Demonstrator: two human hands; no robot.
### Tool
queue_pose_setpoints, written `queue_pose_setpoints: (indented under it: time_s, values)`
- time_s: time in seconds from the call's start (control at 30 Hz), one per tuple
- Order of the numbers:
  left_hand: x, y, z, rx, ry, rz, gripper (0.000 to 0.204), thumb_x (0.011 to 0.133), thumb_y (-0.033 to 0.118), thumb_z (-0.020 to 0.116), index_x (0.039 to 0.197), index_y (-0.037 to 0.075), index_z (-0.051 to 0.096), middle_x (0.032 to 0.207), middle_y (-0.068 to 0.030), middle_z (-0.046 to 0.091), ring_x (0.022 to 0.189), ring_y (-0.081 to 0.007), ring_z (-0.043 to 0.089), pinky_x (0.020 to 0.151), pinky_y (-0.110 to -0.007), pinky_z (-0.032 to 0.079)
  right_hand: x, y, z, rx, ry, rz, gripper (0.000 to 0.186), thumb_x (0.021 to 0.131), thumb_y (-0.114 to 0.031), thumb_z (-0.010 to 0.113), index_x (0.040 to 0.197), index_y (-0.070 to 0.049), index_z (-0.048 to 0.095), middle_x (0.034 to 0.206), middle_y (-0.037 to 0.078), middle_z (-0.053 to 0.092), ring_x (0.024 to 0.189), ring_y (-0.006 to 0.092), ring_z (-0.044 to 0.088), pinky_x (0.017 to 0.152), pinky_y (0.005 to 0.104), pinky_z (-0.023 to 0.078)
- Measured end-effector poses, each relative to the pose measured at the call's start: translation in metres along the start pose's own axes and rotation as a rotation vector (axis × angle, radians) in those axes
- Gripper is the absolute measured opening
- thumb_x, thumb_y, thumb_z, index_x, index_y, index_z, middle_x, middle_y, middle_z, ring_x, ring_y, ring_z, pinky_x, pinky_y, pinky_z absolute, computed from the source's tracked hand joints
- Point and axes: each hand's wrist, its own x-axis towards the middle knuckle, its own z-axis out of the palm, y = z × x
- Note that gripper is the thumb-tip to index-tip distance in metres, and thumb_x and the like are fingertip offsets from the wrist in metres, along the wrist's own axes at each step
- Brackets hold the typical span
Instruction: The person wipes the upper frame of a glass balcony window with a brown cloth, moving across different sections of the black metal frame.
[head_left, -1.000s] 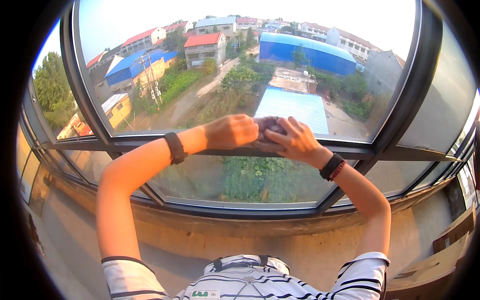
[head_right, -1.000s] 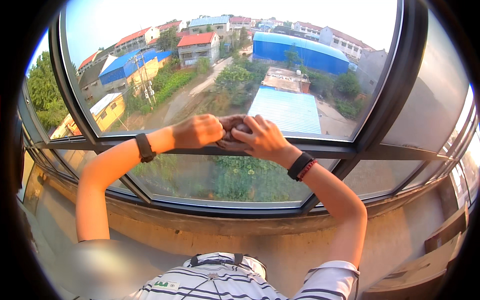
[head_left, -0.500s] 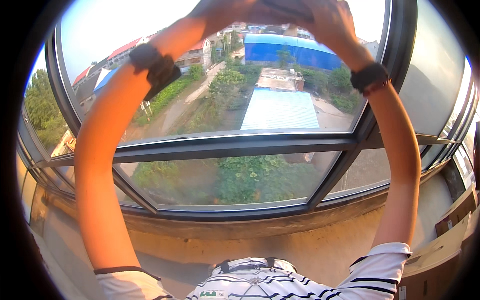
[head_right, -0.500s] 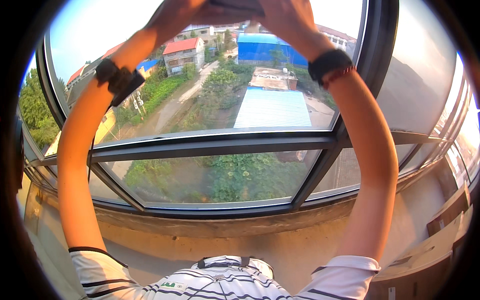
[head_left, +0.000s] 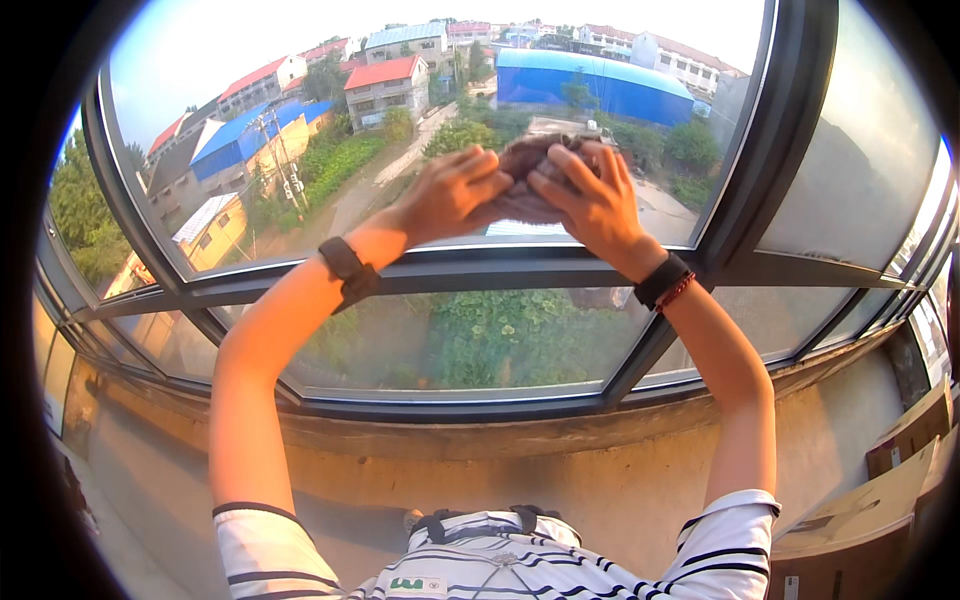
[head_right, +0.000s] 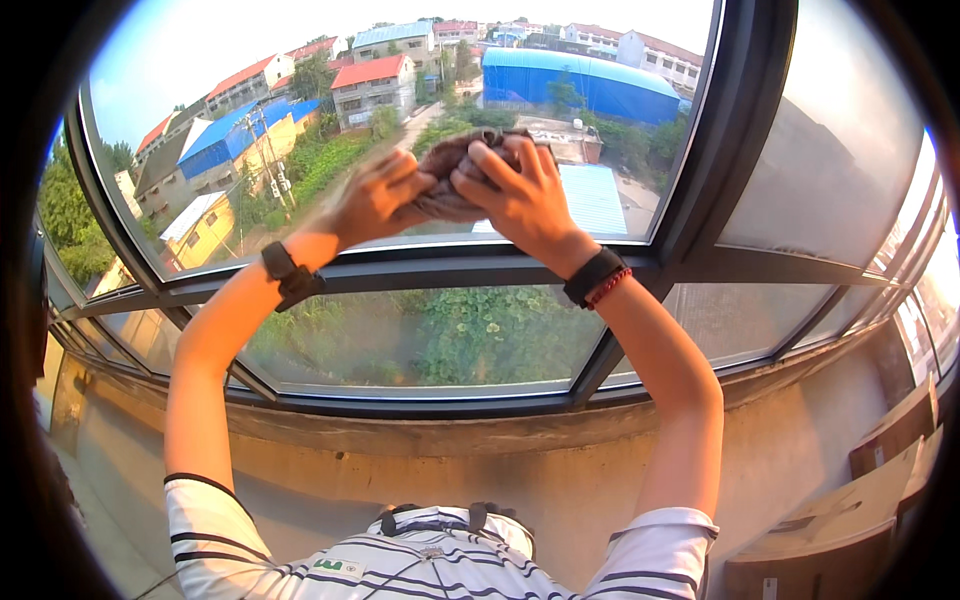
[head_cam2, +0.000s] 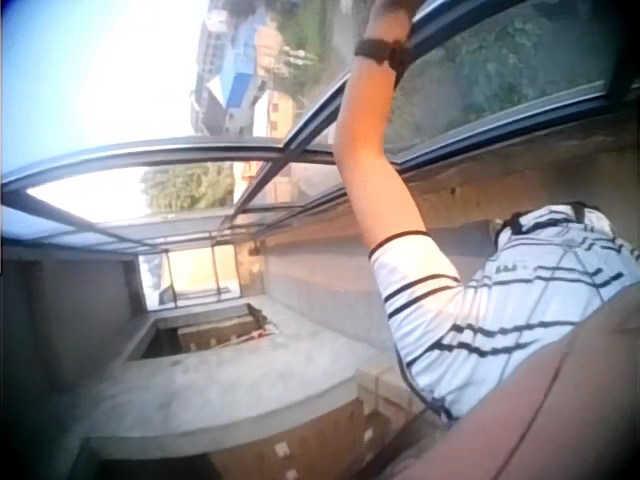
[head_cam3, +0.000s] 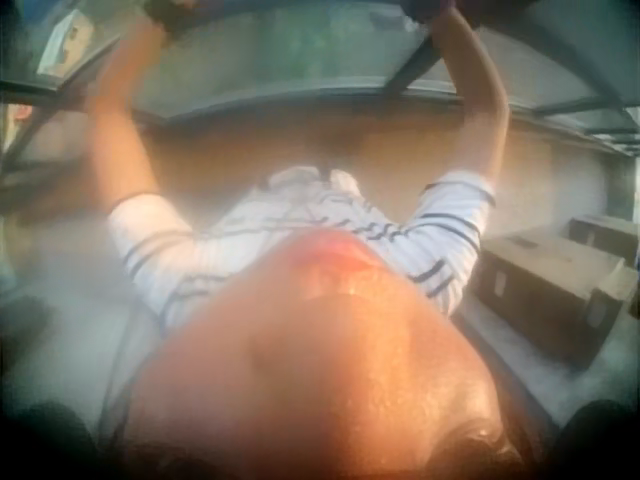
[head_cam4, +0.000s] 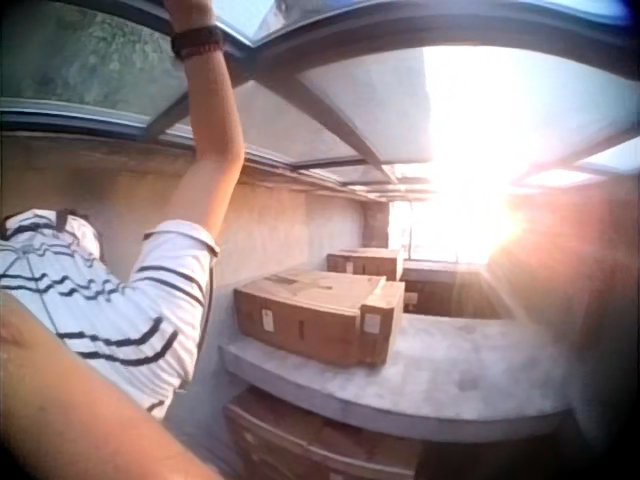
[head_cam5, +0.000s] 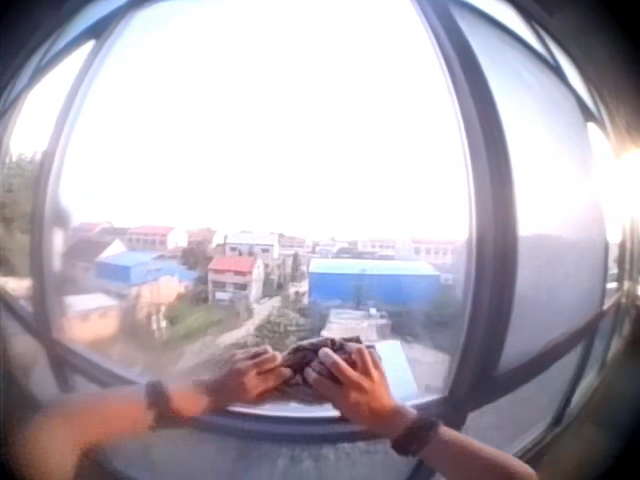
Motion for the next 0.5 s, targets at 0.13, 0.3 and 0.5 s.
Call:
queue_pose_setpoints:
  time_s: [0.13, 0.3, 0.5]
  values:
    - [-0.027, 0.045, 0.017, -0.2, -0.191, -0.112, 0.03, 0.07, 0.019, 0.071, 0.095, 0.005, 0.061, 0.087, -0.0076, 0.051, 0.081, -0.0252, 0.055, 0.068, -0.038, 0.048, -0.054, -0.044, -0.005, 0.182, -0.149, 0.127, 0.036, 0.064, -0.009, 0.067, 0.098, -0.019, 0.062, 0.109, 0.0, 0.053, 0.089, 0.0256, 0.05, 0.073, 0.037, 0.047]
    - [0.004, 0.035, 0.012, -0.007, -0.328, 0.083, 0.021, 0.075, 0.017, 0.065, 0.092, 0.007, 0.059, 0.089, -0.0057, 0.053, 0.084, -0.0225, 0.055, 0.072, -0.034, 0.046, -0.05, -0.03, -0.016, 0.226, -0.219, 0.212, 0.036, 0.064, -0.009, 0.069, 0.099, -0.021, 0.062, 0.102, 0.003, 0.052, 0.089, 0.0265, 0.052, 0.073, 0.0376, 0.049]
    - [0.117, -0.038, -0.014, 0.333, -0.03, 0.255, 0.016, 0.081, 0.017, 0.063, 0.095, 0.01, 0.057, 0.091, -0.0033, 0.054, 0.084, -0.0223, 0.057, 0.073, -0.034, 0.047, 0.03, 0.068, -0.045, -0.068, -0.01, 0.15, 0.034, 0.071, -0.007, 0.067, 0.103, -0.019, 0.064, 0.105, 0.003, 0.056, 0.093, 0.0276, 0.056, 0.076, 0.0395, 0.051]
